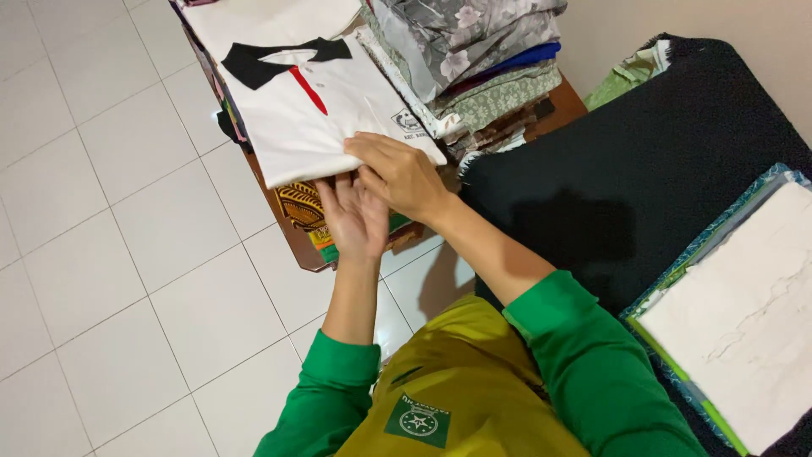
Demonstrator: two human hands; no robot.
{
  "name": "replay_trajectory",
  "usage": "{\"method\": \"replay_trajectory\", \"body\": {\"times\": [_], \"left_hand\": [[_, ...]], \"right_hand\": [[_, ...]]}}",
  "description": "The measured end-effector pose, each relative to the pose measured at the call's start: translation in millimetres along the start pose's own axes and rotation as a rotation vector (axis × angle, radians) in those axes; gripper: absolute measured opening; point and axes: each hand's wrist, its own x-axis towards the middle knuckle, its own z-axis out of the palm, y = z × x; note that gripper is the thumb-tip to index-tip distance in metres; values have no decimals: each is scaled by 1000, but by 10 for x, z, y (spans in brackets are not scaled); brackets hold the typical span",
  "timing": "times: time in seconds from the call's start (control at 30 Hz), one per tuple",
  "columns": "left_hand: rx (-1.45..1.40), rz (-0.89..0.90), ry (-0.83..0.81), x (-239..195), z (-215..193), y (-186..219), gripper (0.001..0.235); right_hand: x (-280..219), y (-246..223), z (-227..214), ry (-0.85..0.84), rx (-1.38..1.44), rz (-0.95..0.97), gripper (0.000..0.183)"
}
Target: Picking up folded clothes from a stack, placing them on a workspace, and spraying them with fabric perfume or freshener.
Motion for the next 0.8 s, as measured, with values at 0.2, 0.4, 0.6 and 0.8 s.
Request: {"method": "replay_trajectory", "body": {"times": [0.2,0.4,0.6,0.8], "left_hand": [[45,83,26,606,-690,10,59],[34,68,85,979,-1472,-82,58],[63,14,68,1079,-1327,-213,56],[99,-51,36,1146,-1131,-424,54]], "right_hand": [[-18,-165,-31,16,-35,-81,33],[-281,-369,11,-17,-176,-181,31],[-699,-915,-260,-50,-222,-222,29],[-1160,-1207,-365,-100,-243,-239,30]]}}
